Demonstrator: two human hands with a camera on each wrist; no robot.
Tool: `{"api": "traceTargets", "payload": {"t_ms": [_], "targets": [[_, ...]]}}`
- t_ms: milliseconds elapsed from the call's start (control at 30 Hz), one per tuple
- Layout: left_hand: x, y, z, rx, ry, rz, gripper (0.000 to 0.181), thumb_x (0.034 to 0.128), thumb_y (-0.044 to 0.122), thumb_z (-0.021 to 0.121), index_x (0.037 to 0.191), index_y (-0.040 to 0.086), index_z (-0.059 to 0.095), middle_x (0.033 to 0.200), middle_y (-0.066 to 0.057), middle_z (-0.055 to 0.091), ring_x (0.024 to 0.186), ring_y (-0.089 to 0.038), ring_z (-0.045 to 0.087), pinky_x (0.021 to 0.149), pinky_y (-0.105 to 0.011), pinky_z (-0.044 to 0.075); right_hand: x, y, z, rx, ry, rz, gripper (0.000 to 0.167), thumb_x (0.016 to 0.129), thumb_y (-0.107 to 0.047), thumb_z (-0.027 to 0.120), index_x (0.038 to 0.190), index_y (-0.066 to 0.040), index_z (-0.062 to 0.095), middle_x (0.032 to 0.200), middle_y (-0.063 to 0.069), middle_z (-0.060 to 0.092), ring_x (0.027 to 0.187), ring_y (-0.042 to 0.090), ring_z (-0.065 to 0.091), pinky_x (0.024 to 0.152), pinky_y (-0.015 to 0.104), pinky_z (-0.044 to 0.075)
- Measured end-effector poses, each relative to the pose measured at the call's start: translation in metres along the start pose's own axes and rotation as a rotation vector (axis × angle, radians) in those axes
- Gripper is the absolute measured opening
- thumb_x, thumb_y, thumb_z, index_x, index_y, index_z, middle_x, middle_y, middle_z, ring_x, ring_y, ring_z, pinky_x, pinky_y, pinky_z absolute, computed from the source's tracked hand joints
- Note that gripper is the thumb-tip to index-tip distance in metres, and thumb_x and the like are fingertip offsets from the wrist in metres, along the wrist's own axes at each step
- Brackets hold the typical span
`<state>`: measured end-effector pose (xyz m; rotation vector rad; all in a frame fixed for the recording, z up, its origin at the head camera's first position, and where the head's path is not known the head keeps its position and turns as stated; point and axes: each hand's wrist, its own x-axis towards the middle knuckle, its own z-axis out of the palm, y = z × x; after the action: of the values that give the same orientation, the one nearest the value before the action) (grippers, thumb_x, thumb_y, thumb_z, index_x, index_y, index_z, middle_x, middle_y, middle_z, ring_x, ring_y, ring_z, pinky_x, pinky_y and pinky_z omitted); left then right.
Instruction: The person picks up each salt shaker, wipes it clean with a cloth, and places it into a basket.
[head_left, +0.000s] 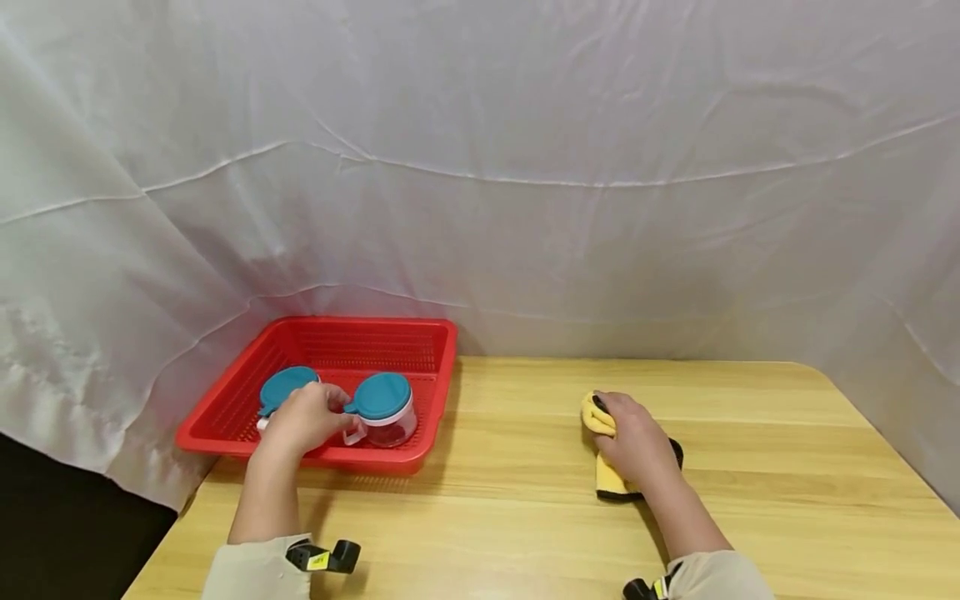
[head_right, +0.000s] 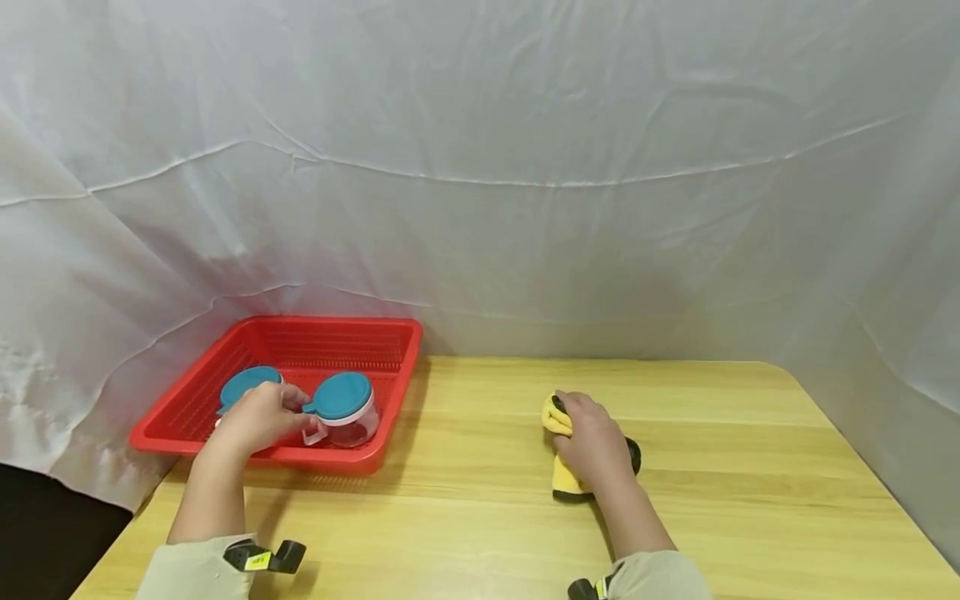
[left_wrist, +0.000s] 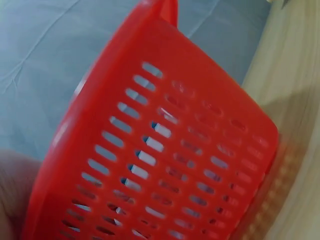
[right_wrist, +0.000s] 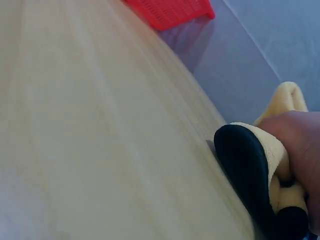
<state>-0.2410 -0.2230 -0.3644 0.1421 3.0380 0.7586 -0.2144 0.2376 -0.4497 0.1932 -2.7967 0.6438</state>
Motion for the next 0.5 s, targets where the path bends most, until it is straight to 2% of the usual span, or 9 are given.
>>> {"api": "traceTargets", "payload": {"t_ms": [133, 233, 367, 500], "targets": [[-0.003, 0.005, -0.004, -0.009, 0.031, 0.011, 0.043, 0.0839, 0.026, 0.078, 0.119, 0.002, 0.068, 0.114, -0.019, 0.068, 0.106, -0.038, 0.060, 0.083, -0.055, 0.054, 0.000, -0.003, 0.007, -0.081, -0.020, -0.051, 0.070, 0.087, -0.036, 0.073, 0.146, -0.009, 0.046, 0.144, 0.019, 0.049, 0.126, 0.044, 0.051, 0.099, 0.063, 0.042], [-0.006, 0.010, -0.008, -0.001, 0.072, 0.020, 0.045, 0.0876, 0.030, 0.074, 0.122, 0.003, 0.066, 0.117, -0.020, 0.067, 0.106, -0.039, 0.060, 0.082, -0.053, 0.056, 0.000, -0.006, 0.010, -0.119, -0.029, -0.078, 0.077, 0.087, -0.047, 0.070, 0.148, -0.010, 0.043, 0.147, 0.019, 0.046, 0.130, 0.043, 0.047, 0.102, 0.065, 0.037], [-0.011, 0.023, -0.014, -0.020, 0.157, 0.032, 0.050, 0.0921, 0.035, 0.068, 0.131, 0.006, 0.060, 0.124, -0.021, 0.064, 0.104, -0.038, 0.060, 0.078, -0.050, 0.058, 0.000, -0.009, 0.013, -0.141, -0.060, -0.066, 0.084, 0.087, -0.053, 0.068, 0.152, -0.011, 0.036, 0.153, 0.018, 0.040, 0.137, 0.041, 0.040, 0.108, 0.067, 0.028], [-0.014, 0.042, -0.014, -0.070, 0.245, 0.103, 0.059, 0.0931, 0.040, 0.066, 0.142, 0.011, 0.051, 0.142, -0.017, 0.052, 0.123, -0.041, 0.053, 0.090, -0.056, 0.053, 0.001, -0.013, 0.014, -0.148, -0.098, -0.033, 0.090, 0.086, -0.058, 0.065, 0.155, -0.012, 0.030, 0.158, 0.017, 0.031, 0.142, 0.042, 0.032, 0.110, 0.070, 0.020]]}}
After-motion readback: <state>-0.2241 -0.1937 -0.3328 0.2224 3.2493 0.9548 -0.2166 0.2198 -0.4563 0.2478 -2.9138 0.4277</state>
